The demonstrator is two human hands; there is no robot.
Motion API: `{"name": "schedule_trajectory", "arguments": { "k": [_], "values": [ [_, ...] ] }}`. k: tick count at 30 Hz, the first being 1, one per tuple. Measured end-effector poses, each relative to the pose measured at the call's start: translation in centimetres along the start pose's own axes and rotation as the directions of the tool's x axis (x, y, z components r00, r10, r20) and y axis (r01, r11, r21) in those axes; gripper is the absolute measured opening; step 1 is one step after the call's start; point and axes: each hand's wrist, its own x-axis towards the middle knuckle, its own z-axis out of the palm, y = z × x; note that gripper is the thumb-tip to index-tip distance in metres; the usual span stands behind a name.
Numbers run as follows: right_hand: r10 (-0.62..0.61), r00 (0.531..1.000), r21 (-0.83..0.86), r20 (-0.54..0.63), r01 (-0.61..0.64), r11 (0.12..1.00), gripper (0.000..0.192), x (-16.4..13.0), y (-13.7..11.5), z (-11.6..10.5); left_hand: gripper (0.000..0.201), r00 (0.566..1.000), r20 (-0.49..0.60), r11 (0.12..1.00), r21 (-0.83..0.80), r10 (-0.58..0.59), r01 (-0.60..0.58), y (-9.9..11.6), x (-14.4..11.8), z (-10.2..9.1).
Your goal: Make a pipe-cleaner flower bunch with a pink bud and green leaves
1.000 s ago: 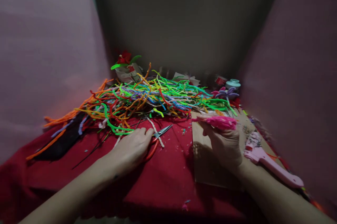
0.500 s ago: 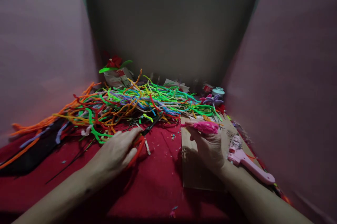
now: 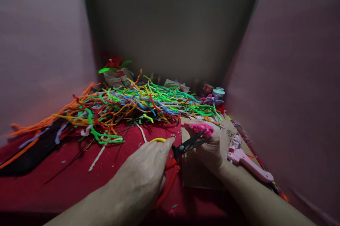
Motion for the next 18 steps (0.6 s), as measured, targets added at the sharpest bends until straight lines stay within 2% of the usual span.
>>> {"name": "schedule_trajectory", "arguments": {
  "k": [4,8,14,18],
  "values": [
    [0.004,1.0,-0.034,0.003,-0.004,0.999,0.015,-0.18,0.46,-0.11,0.047,0.999,0.038,0.999,-0.033,-0.035,0.036,0.32,0.04,0.38],
    [-0.007,1.0,-0.006,0.016,0.007,1.0,0.019,-0.27,0.39,-0.1,0.046,0.999,0.035,0.999,0.009,-0.033,0.032,0.37,-0.11,0.36],
    [-0.072,0.997,-0.085,0.028,0.074,0.994,0.027,-0.15,0.06,-0.22,0.044,1.0,0.009,0.998,0.054,-0.007,0.007,0.34,-0.04,0.12],
    [-0.087,0.994,-0.152,0.06,0.095,0.984,0.024,-0.13,0.1,-0.42,0.046,0.999,0.028,0.999,0.033,-0.035,0.034,0.36,-0.13,0.04]
  ]
}}
